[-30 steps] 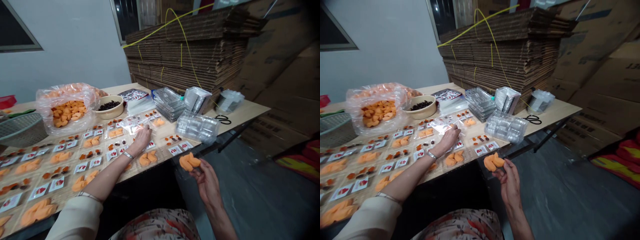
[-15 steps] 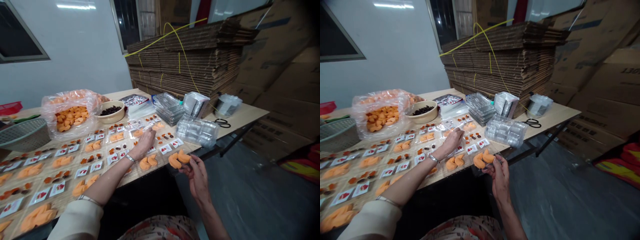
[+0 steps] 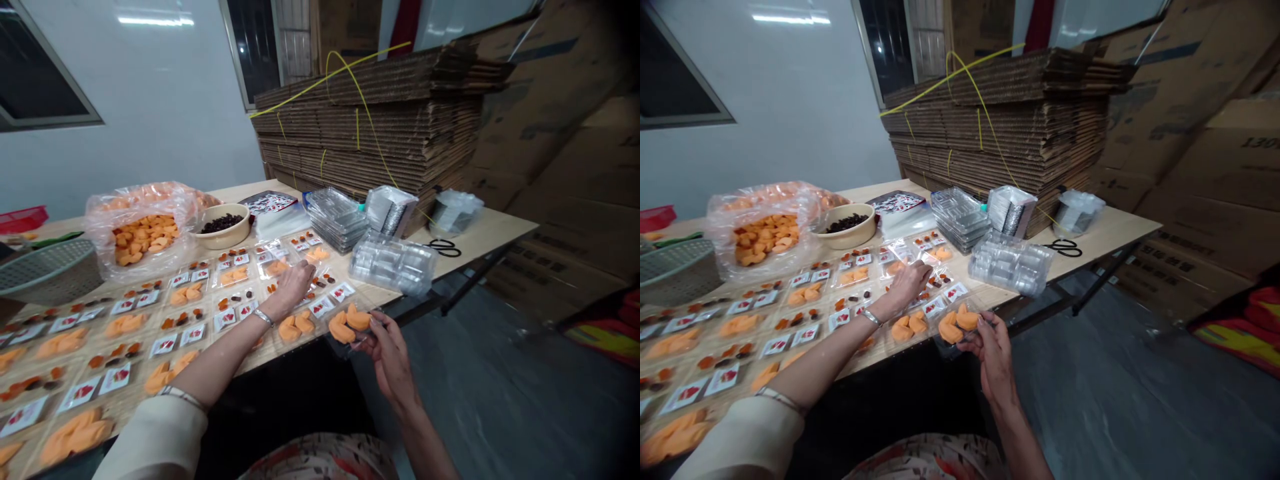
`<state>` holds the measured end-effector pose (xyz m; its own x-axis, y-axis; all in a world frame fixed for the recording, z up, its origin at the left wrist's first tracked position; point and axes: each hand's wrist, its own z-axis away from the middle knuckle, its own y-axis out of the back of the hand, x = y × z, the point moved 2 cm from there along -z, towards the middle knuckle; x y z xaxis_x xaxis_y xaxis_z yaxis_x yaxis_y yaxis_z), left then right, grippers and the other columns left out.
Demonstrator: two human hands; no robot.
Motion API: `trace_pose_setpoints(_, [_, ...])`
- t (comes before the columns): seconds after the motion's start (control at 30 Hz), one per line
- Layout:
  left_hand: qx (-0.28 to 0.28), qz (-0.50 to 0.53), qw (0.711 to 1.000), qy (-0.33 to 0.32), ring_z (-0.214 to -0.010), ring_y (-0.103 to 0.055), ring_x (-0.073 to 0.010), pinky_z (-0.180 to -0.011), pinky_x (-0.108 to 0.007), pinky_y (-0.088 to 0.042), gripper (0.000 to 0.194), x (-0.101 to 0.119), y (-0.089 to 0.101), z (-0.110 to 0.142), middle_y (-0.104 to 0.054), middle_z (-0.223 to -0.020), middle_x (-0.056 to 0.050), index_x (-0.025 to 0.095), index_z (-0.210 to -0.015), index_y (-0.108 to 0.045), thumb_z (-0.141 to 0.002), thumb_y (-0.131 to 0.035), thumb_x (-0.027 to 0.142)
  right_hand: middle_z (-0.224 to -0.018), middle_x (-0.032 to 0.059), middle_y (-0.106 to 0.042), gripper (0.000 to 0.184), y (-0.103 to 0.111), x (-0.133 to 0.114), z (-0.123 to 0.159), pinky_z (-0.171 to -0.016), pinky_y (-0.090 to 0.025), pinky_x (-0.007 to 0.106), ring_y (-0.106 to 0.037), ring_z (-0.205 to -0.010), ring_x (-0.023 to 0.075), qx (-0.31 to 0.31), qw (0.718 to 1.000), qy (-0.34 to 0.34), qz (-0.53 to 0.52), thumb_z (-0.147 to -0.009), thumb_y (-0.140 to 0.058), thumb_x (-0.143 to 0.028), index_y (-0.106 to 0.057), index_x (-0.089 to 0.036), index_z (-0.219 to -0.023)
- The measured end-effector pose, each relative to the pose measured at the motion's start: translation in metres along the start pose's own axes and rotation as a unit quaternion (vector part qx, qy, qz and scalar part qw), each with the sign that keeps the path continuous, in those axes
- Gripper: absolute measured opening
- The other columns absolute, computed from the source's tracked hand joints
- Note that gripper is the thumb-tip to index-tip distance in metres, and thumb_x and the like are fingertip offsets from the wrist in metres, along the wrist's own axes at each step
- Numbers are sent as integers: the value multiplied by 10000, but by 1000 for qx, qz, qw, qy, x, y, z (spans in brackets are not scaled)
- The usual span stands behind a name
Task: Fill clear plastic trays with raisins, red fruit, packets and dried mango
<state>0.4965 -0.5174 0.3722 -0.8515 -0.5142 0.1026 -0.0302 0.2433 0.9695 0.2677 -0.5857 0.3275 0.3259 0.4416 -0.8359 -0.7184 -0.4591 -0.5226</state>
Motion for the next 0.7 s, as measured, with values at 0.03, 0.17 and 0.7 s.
trace_pose_setpoints(0.03, [-2,-1,1000,0,-834,-598,-213,-716,-313,-429,399,0,0,0,-640,-990,-121,160,-977,-656,-1013,-288,307,-918,42,-725,491,0,0,0,-512,-573,278,-702,-691,199,0,1000,-2,-1,-679,-819,-433,-548,-205,-1020])
trace_pose_setpoints(0.17, [-6,-6,1000,-1,-836,-610,-207,-715,-304,-434,368,2,-2,1,-635,-1021,-119,160,-1047,-634,-1013,-296,301,-917,41,-727,495,-1,-2,2,-503,-570,271,-696,-664,187,2,1000,-11,-4,-666,-828,-422,-551,-201,-1012])
trace_pose_setpoints(0.7, [-9,12,996,-91,-852,-598,-189,-727,-282,-414,357,6,-5,6,-643,-1023,-92,189,-1085,-646,-1016,-319,314,-894,25,-733,487,0,3,-12,-521,-577,265,-695,-654,178,-25,999,-45,-18,-651,-851,-415,-594,-199,-1003])
